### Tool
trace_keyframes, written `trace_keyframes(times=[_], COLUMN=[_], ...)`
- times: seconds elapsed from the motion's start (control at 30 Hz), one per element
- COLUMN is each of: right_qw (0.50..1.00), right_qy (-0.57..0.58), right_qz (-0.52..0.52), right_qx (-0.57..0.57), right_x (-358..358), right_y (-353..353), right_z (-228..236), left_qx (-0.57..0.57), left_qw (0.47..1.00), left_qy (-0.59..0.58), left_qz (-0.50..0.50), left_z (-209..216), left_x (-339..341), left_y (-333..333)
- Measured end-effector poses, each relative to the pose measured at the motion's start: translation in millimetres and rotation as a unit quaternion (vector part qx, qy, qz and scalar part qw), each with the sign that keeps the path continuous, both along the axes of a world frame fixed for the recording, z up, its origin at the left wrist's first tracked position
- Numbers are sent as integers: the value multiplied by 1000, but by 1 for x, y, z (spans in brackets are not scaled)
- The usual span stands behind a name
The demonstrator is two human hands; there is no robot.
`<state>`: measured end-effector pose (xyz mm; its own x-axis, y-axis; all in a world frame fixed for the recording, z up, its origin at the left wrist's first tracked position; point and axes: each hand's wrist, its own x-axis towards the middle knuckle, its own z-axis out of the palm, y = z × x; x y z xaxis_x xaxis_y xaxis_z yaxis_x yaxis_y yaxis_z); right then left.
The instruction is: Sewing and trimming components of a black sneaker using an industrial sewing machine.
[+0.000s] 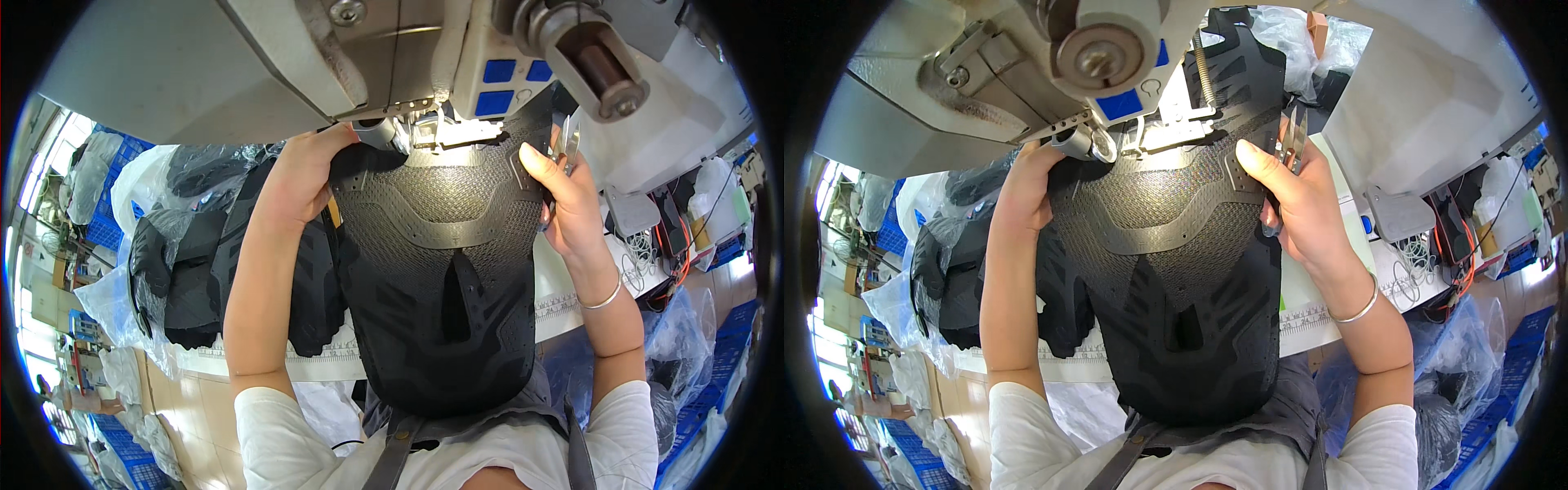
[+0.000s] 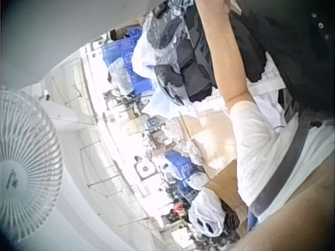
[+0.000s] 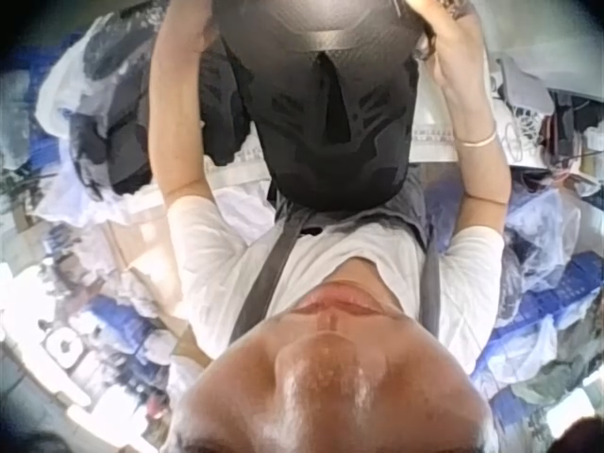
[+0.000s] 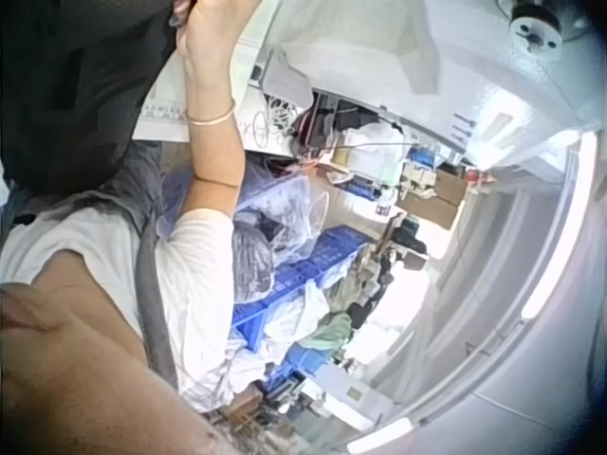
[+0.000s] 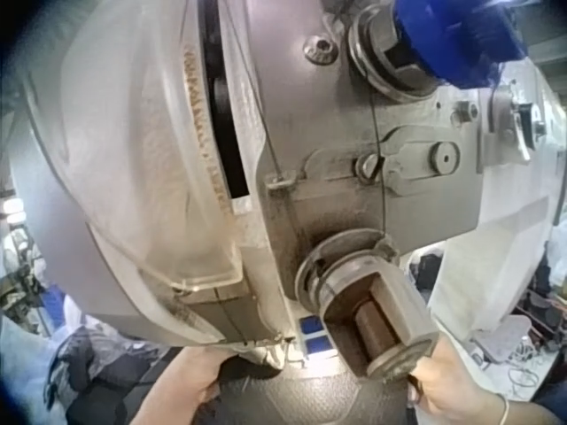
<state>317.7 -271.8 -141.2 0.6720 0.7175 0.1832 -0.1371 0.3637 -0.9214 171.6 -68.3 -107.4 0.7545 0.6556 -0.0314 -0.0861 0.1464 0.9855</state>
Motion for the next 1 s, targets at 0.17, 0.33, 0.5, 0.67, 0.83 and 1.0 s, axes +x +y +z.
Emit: trace_keyframes(times=[0.17, 0.33, 0.5, 0.67, 0.83, 1.0], right_qw=[1000, 1000, 999, 999, 996, 977], right_qy=[-7, 6, 3, 1, 10, 32], right_qz=[-10, -12, -3, 20, 58, 155], right_qx=[1, -9, -34, -43, -73, -143], right_x=[-4, -10, -18, -33, -47, -57], right_y=[-3, -11, -22, -28, -36, -46], right_z=[0, -6, -8, -9, -8, -1], left_qx=[-2, 24, -32, 134, 163, -19], left_qw=[996, 996, 994, 976, 965, 999], left_qy=[-41, -20, -105, -76, -102, -6], left_qz=[76, 86, 1, -155, -178, -39], left_z=[0, -17, -42, -69, -52, -35], left_x=[4, -19, -47, -74, -47, -31], left_y=[-7, -15, -53, -77, -112, -123])
